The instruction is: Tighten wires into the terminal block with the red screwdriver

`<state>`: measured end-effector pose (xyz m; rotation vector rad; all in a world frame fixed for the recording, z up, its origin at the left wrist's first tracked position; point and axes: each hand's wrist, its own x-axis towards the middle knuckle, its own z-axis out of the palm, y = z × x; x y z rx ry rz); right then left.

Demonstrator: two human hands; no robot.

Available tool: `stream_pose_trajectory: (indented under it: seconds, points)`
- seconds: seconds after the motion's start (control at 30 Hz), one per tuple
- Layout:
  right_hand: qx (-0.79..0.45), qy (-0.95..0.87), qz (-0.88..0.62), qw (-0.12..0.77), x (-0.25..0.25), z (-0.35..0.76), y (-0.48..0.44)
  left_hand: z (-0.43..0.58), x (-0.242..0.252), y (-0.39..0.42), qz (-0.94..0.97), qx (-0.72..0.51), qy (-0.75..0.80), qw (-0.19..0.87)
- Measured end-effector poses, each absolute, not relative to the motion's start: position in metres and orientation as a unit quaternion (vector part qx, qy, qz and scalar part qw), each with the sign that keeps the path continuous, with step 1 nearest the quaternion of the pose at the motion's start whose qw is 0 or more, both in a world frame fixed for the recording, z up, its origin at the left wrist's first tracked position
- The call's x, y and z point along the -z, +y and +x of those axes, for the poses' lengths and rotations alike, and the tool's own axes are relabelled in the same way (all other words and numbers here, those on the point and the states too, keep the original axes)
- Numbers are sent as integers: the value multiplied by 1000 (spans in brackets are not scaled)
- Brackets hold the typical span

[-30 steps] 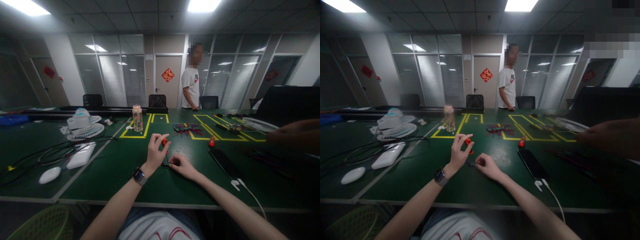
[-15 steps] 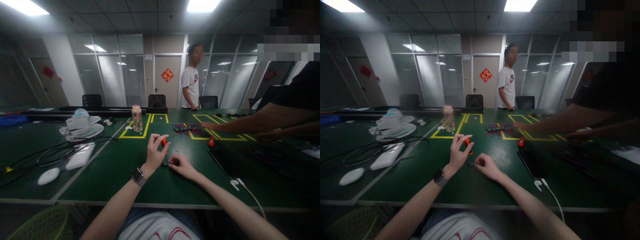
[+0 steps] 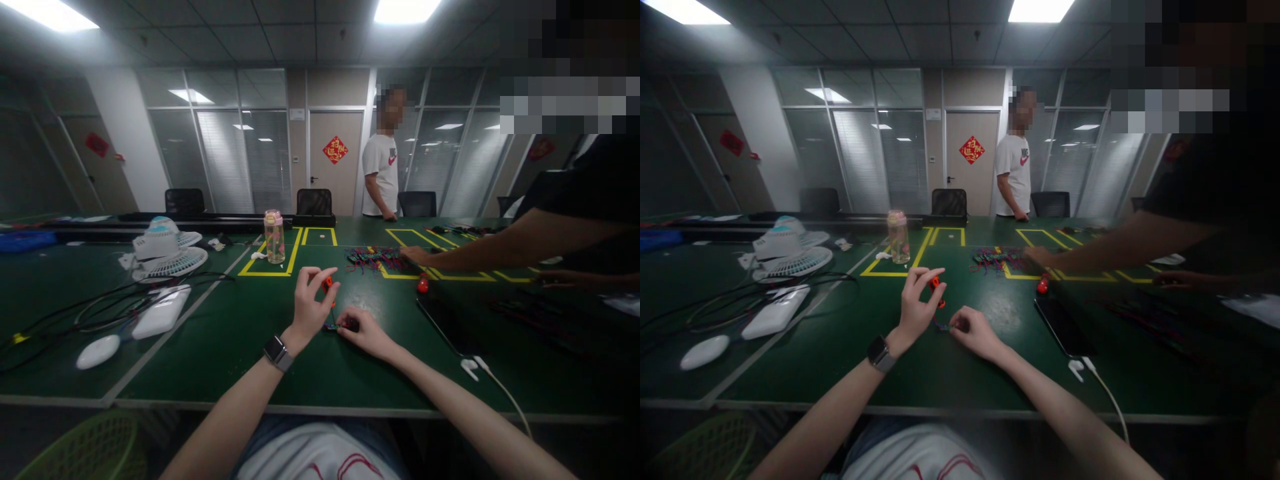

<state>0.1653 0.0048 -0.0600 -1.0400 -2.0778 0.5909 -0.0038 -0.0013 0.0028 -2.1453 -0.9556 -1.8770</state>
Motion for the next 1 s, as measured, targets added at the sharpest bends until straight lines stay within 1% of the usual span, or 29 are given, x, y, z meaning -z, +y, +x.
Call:
stream_pose_trajectory:
  seconds: [0.2, 0.47, 0.67, 0.9, 1.0]
  points:
    - [-237, -805, -406, 363, 61, 166, 5, -4, -2, -1, -733, 614, -292, 8]
    - [-228, -802, -415, 363, 59, 165, 4, -4, -3, 0, -708, 634, -309, 39]
    - [-241, -801, -407, 366, 60, 166, 5, -5, -3, 1, -725, 620, -298, -32]
    - [-230, -806, -403, 367, 63, 166, 7, -4, -3, 1, -706, 634, -315, 6]
    - [-229, -809, -397, 367, 63, 166, 7, -5, -3, -1, -715, 626, -311, 4]
